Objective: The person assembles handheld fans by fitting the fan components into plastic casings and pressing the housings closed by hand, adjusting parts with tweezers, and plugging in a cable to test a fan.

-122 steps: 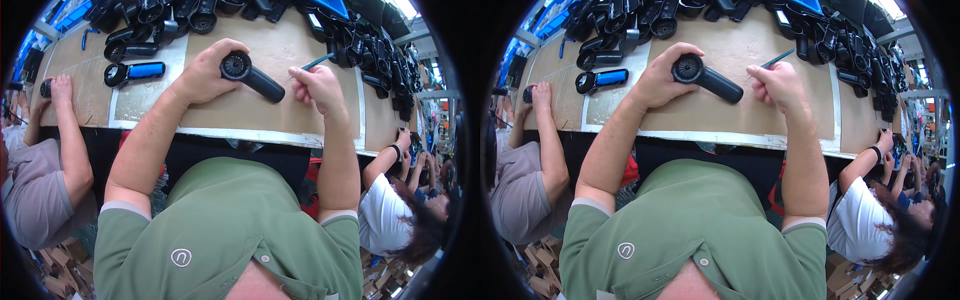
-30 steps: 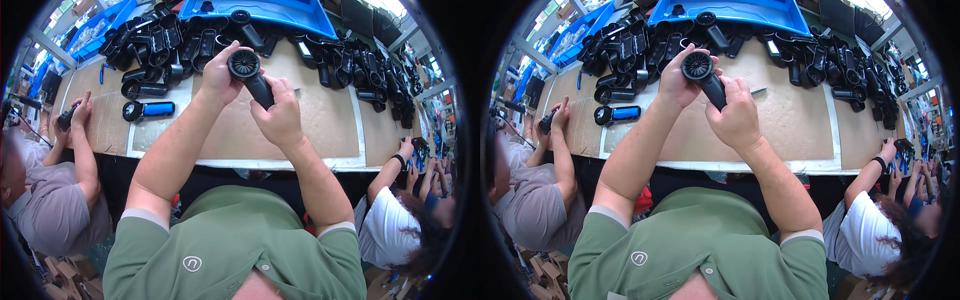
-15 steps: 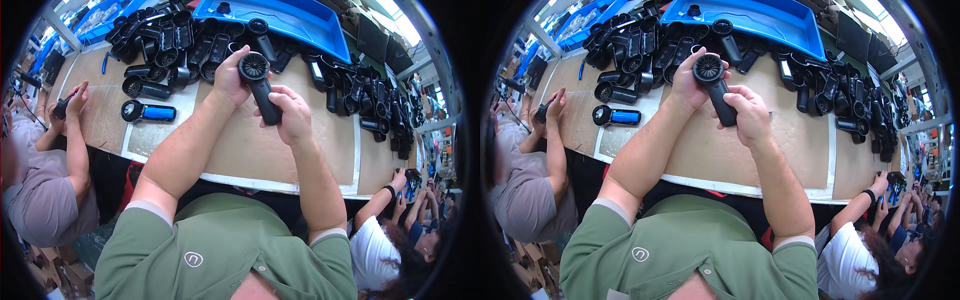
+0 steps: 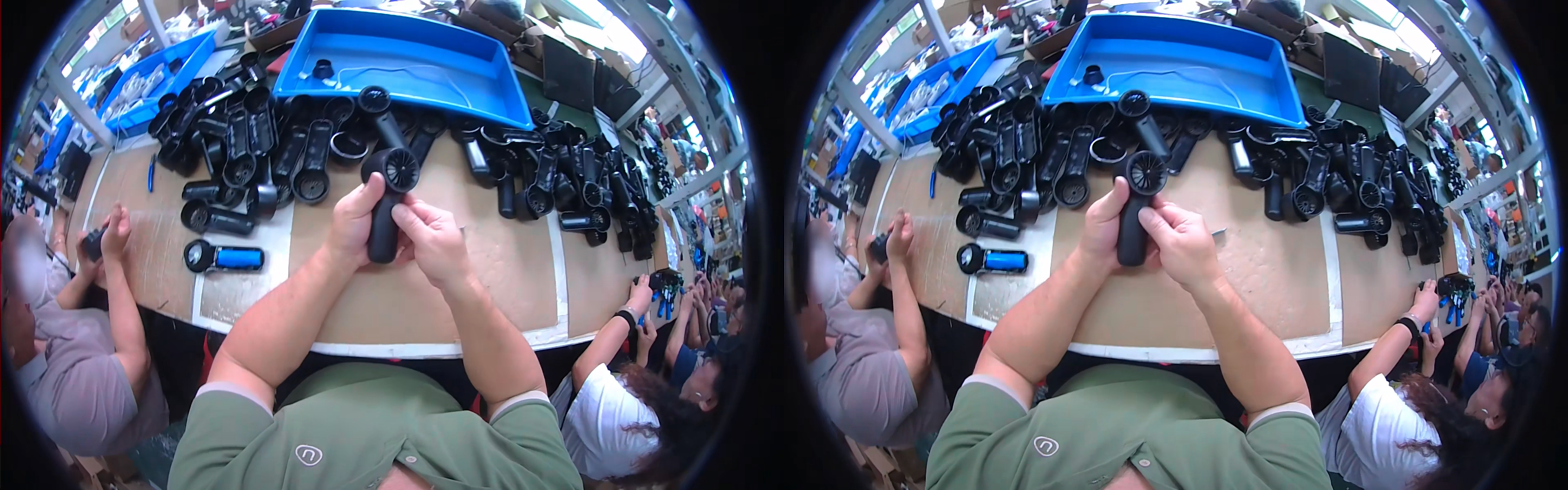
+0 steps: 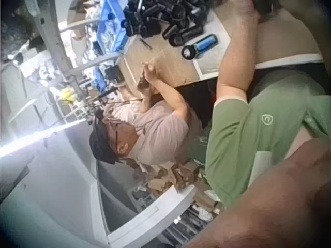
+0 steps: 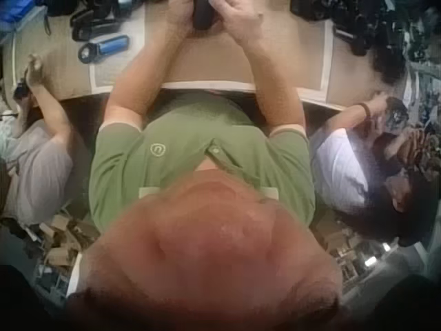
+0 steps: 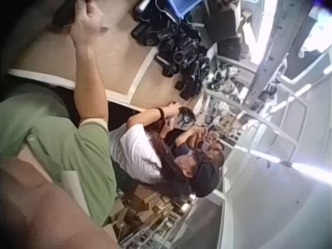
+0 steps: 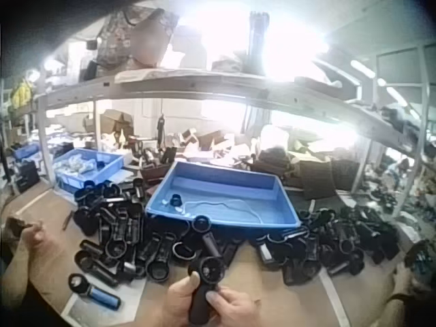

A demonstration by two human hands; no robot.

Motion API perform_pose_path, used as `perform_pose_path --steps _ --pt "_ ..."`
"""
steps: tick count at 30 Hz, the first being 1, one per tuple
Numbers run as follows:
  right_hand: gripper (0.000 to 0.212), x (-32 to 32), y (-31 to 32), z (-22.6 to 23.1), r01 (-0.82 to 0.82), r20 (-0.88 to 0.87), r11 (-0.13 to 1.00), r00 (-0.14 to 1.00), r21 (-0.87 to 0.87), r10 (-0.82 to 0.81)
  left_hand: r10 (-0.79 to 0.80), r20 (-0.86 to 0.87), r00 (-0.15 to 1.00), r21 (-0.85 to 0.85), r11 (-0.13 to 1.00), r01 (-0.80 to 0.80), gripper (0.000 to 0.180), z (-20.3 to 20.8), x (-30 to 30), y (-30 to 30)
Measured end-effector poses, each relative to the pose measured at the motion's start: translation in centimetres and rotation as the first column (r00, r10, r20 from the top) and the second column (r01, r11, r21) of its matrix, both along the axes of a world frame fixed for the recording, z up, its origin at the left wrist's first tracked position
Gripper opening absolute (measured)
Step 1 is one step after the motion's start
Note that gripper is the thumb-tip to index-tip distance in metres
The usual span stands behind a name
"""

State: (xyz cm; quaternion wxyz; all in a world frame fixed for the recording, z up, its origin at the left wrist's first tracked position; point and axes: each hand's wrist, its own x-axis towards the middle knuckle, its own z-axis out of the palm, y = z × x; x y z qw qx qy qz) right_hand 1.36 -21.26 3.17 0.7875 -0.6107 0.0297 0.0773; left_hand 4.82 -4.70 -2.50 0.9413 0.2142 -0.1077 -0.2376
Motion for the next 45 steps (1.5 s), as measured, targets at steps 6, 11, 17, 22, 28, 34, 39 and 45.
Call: perform_pose_path --steps 6,11,17,22,28,34,39,45 --pt "0.013 7.3 -4.9 5.4 0.225 0.188 0.93 0.966 -0.291 -0.175 0.121 -0.128 0.984 0.164 0.981 -0.099 0.053 -1.9 1.3 0.5" --pt "0.014 18.5 -9.2 8.7 0.351 0.379 0.554 0.923 -0.755 -0.068 0.1 -0.147 0.984 0.154 0.985 -0.077 0.057 -1.1 1.8 -1.0" --pt "0.027 29.7 -12.2 7.3 -0.003 -0.027 0.204 0.993 -0.979 -0.111 0.116 -0.239 0.964 0.095 0.991 -0.095 0.061 0.3 1.9 -0.6" --pt "0.029 34.5 -13.1 4.3 -0.298 -0.298 -0.071 0.954 -0.952 -0.022 -0.086 -0.28 0.956 -0.1 0.993 0.06 0.066 -1.0 1.7 -0.6" --pt "0.015 35.9 -13.0 2.2 -0.169 -0.169 0.049 0.986 -0.984 0.003 -0.144 -0.387 0.911 -0.148 0.985 0.092 0.07 -2.2 2.6 -0.5" --pt "0.012 25.5 -11.7 6.0 0.07 0.248 0.967 0.969 -0.245 -0.007 -0.091 -0.376 0.922 -0.071 0.995 0.07 0.07 -0.7 3.0 -0.9" --pt "0.008 11.6 -5.2 3.5 -0.013 0.226 0.999 0.974 0.042 0.004 -0.047 -0.344 0.938 0.017 0.998 0.056 0.066 -0.1 2.1 -0.2" --pt "0.007 6.0 -2.3 -0.4 0.042 0.394 0.991 0.919 -0.13 0.013 -0.004 -0.313 0.95 0.137 0.989 0.05 0.064 0.1 1.7 -1.1"
